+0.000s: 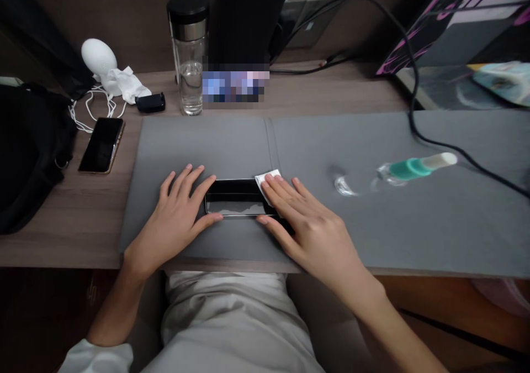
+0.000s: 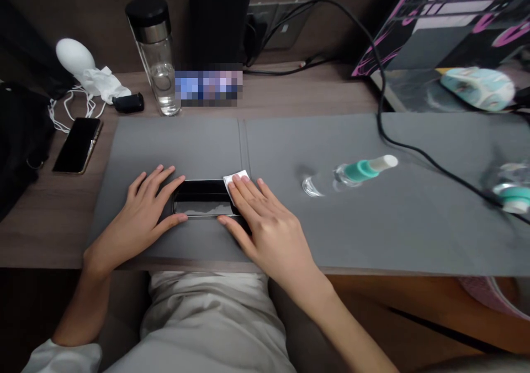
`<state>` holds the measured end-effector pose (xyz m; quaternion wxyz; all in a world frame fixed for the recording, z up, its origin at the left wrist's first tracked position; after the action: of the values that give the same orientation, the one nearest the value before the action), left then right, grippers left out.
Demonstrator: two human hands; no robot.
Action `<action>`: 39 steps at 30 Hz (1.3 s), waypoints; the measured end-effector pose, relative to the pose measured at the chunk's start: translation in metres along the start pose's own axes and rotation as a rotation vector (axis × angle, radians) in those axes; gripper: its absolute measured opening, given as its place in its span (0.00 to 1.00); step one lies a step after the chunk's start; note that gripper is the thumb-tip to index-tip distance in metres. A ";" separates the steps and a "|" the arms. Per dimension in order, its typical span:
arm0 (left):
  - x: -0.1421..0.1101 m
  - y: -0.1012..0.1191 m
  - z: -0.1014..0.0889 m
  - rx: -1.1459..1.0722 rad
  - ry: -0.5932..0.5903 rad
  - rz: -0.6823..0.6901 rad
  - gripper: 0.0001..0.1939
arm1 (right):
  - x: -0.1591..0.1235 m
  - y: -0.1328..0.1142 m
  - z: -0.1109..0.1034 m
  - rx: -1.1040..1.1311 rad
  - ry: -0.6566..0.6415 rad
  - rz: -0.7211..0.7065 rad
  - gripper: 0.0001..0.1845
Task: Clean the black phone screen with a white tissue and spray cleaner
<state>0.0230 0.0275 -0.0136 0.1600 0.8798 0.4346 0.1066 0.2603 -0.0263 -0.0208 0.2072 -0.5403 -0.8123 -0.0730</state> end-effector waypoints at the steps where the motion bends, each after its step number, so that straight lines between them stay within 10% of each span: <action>1: 0.000 0.000 0.000 0.005 -0.002 0.002 0.37 | 0.001 0.000 0.001 -0.004 0.000 0.001 0.35; 15: -0.001 0.000 0.002 0.012 0.008 0.003 0.37 | -0.028 -0.025 -0.014 -0.035 -0.026 -0.060 0.43; 39: -0.003 -0.012 -0.001 -0.142 -0.027 0.020 0.42 | 0.021 -0.053 0.008 0.330 -0.166 -0.275 0.31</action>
<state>0.0125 0.0321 -0.0174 0.2267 0.8719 0.4151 0.1266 0.2034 -0.0272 -0.0134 0.2135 -0.3874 -0.8934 0.0781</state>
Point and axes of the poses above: each hand's wrist, its own x-axis towards the middle knuckle, its own z-axis out of the palm, y = z × x, the point moved 4 cm from there along x, towards the middle knuckle, and after that the axes turned 9 degrees about -x, right-handed, at the moved point
